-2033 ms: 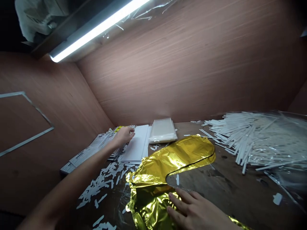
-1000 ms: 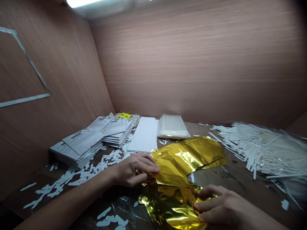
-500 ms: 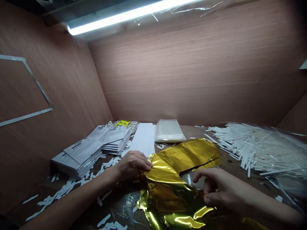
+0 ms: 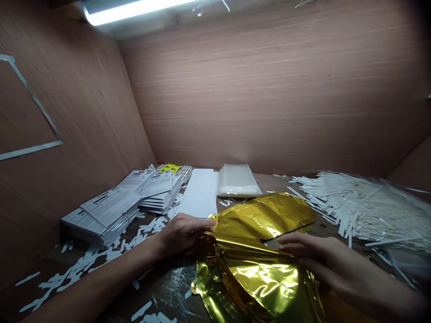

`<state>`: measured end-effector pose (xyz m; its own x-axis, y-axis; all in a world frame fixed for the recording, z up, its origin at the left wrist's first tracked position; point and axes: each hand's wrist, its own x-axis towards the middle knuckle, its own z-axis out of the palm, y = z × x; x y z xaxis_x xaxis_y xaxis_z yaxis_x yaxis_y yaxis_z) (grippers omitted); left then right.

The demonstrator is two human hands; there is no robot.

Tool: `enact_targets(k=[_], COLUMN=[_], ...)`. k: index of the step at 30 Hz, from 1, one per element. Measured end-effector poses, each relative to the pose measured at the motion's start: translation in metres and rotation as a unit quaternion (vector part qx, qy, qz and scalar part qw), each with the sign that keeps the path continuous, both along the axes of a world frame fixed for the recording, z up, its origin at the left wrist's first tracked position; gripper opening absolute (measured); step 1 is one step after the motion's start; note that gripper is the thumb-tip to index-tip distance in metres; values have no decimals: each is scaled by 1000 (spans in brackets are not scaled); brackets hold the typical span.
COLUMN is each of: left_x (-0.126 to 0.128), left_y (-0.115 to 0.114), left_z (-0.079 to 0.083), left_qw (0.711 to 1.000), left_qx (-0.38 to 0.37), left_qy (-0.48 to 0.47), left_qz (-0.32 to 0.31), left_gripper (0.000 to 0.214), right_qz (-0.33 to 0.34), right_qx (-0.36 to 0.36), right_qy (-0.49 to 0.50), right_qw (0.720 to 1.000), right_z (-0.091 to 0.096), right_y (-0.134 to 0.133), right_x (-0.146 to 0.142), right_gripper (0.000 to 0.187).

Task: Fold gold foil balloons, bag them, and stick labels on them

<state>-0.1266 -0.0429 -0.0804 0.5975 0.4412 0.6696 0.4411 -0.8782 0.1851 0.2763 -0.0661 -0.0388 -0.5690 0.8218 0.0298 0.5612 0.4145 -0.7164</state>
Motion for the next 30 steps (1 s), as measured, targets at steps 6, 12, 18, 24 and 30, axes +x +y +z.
enact_targets(k=[6, 12, 18, 24, 30], left_x=[-5, -2, 2, 20, 55], left_y=[2, 2, -3, -21, -27], left_z=[3, 3, 5, 21, 22], left_qw=[1000, 997, 999, 999, 992], left_qx=[-19, -71, -39, 26, 39], left_qy=[5, 28, 9, 2, 79], left_qz=[23, -21, -31, -33, -88], left_gripper=[31, 22, 32, 74, 37], right_qz=[-103, -85, -70, -61, -10], right_qx=[7, 1, -34, -23, 27], right_qy=[28, 26, 25, 40, 27], right_qw=[994, 996, 997, 997, 999], right_z=[-9, -5, -22, -28, -5], right_y=[0, -4, -5, -13, -9], right_x=[18, 16, 14, 0, -12], right_gripper=[32, 27, 25, 18, 5])
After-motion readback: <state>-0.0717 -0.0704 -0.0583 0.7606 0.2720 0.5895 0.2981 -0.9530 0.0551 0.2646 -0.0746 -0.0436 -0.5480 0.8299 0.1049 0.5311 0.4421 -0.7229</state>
